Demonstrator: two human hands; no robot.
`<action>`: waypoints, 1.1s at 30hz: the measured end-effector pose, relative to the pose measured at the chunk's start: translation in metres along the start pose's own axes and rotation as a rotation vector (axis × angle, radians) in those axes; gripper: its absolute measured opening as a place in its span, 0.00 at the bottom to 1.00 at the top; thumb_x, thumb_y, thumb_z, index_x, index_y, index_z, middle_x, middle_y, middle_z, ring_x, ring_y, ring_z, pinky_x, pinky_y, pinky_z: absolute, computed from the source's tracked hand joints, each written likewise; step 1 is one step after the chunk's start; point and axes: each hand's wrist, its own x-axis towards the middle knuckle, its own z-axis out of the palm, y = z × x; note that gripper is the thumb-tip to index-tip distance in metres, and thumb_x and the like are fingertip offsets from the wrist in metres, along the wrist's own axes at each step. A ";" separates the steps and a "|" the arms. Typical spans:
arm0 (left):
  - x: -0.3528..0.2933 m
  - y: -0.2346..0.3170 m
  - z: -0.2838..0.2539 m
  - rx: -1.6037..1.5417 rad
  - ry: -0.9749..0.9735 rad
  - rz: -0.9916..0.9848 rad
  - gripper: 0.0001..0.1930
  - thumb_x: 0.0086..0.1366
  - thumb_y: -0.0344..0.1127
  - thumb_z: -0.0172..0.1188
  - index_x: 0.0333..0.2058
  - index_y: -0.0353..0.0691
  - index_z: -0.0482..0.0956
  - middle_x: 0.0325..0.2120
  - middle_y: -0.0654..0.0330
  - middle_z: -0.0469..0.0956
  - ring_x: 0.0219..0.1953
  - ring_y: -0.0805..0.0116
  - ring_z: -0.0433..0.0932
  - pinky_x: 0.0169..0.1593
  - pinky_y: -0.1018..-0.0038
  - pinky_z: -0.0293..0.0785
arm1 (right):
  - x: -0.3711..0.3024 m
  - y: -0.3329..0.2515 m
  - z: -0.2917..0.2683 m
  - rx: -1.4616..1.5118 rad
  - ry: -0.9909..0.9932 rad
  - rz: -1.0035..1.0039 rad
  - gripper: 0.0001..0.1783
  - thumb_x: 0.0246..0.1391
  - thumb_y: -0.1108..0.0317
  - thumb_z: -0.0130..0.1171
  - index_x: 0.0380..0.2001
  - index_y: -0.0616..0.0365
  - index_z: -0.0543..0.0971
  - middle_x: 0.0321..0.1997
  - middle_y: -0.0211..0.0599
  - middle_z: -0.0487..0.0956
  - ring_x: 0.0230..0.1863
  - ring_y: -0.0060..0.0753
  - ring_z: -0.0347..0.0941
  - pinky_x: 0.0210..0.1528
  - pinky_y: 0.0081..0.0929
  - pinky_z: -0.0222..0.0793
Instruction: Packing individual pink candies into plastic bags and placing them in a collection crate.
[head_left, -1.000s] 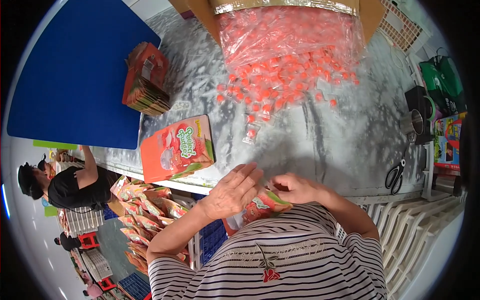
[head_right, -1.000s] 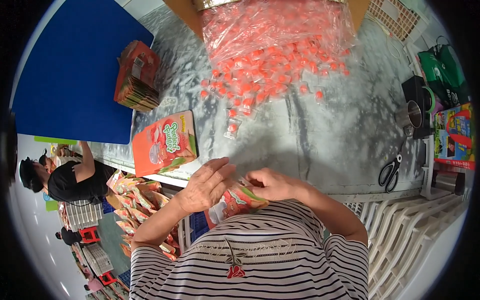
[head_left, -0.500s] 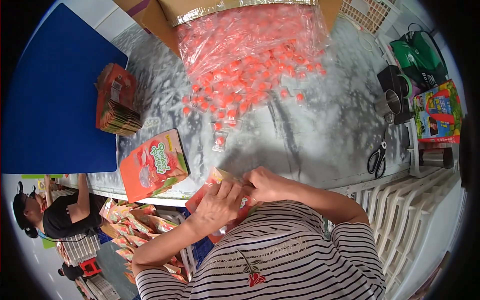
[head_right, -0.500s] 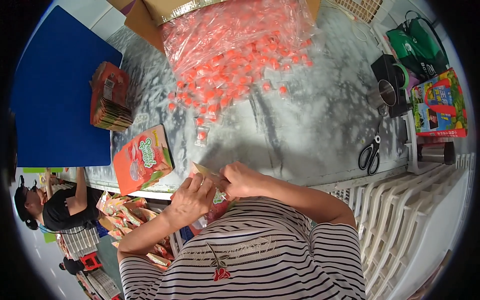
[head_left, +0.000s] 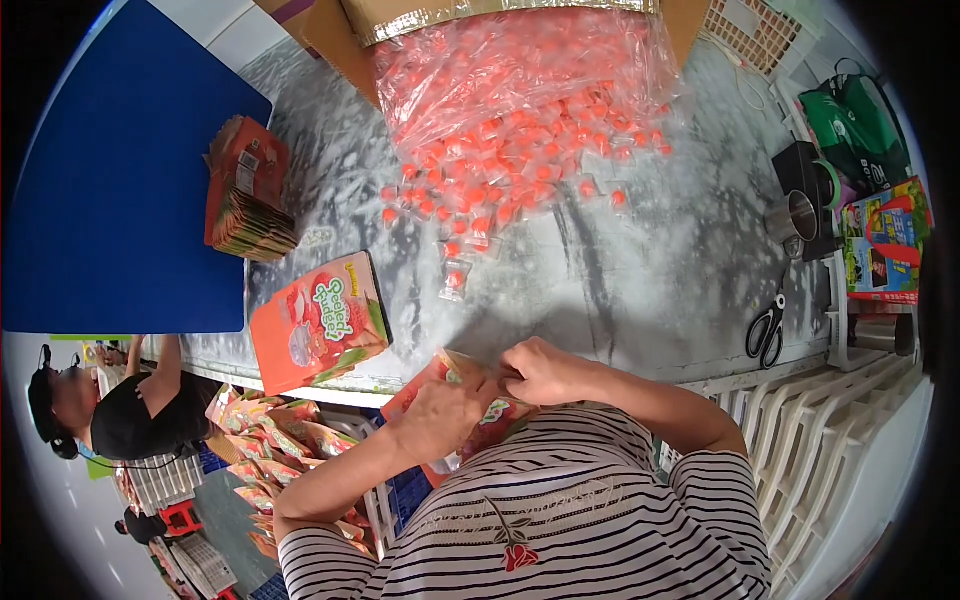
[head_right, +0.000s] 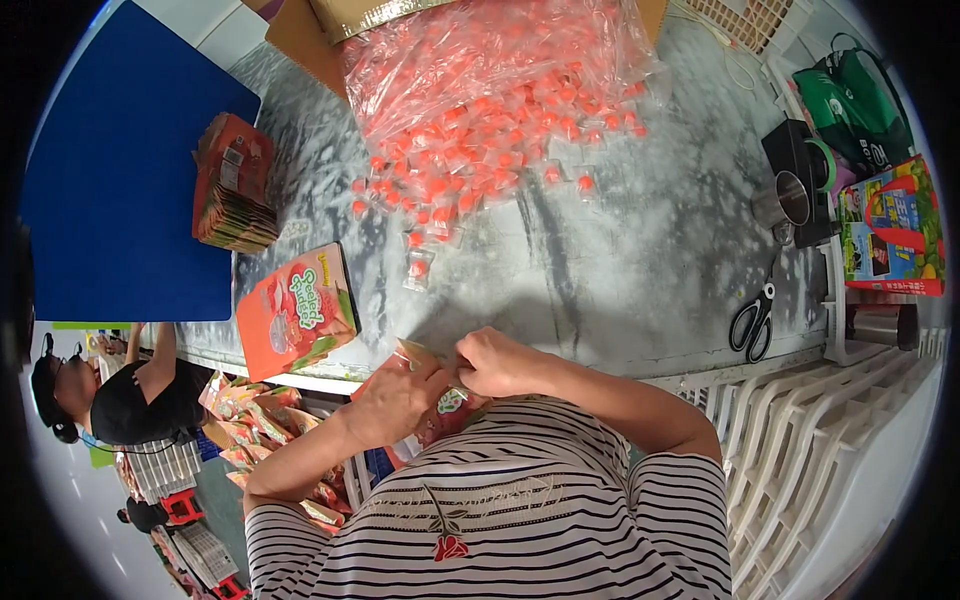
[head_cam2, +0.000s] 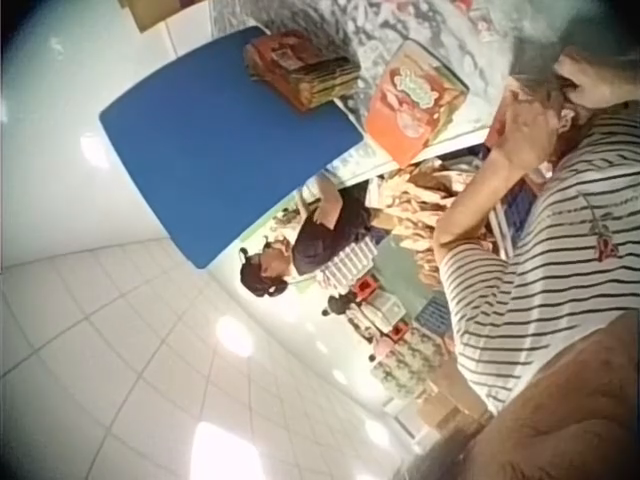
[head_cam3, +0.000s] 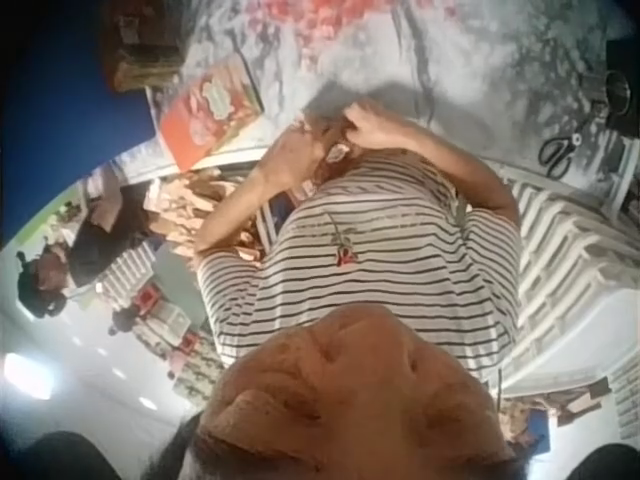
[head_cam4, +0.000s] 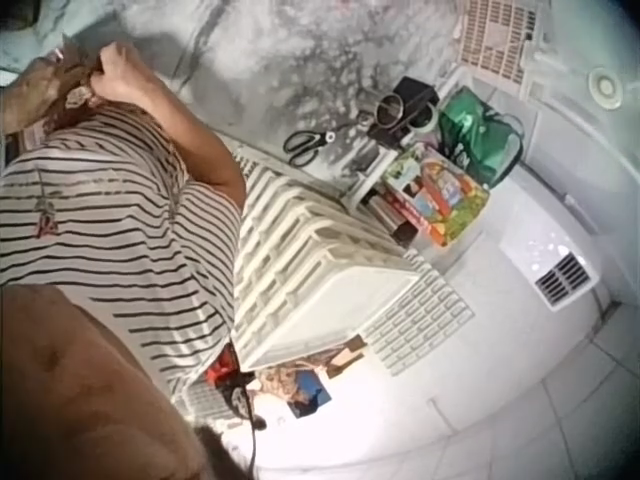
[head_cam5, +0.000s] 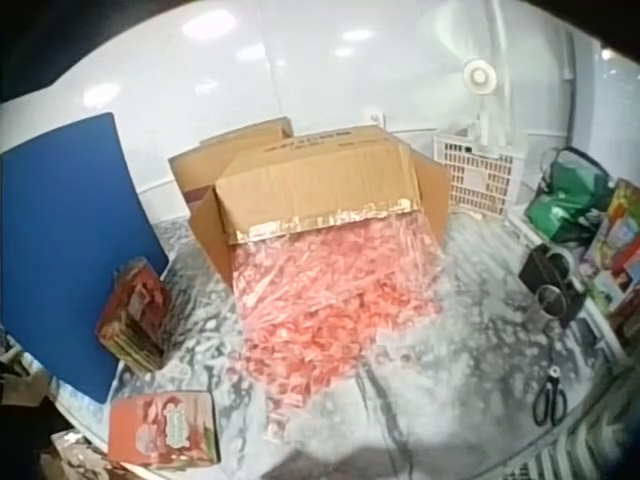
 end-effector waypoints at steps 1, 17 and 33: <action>-0.001 0.000 0.000 -0.001 0.000 -0.001 0.17 0.50 0.26 0.57 0.41 0.34 0.71 0.35 0.50 0.74 0.27 0.54 0.79 0.26 0.66 0.75 | 0.000 0.000 -0.001 0.010 -0.016 -0.004 0.11 0.46 0.71 0.55 0.28 0.72 0.77 0.27 0.60 0.78 0.32 0.58 0.77 0.36 0.43 0.71; -0.014 0.017 -0.012 -0.194 0.348 -0.211 0.07 0.58 0.25 0.59 0.36 0.35 0.76 0.28 0.51 0.78 0.27 0.50 0.79 0.30 0.64 0.76 | 0.048 0.025 -0.088 -0.403 0.638 -0.209 0.18 0.53 0.57 0.61 0.43 0.57 0.76 0.47 0.44 0.73 0.47 0.45 0.71 0.48 0.40 0.67; -0.021 0.010 -0.002 -0.336 0.437 -0.436 0.08 0.59 0.27 0.61 0.39 0.36 0.79 0.27 0.52 0.80 0.24 0.54 0.79 0.29 0.68 0.74 | -0.002 0.090 -0.101 -0.082 0.897 -0.089 0.21 0.63 0.56 0.50 0.49 0.61 0.75 0.50 0.44 0.75 0.48 0.36 0.72 0.49 0.29 0.68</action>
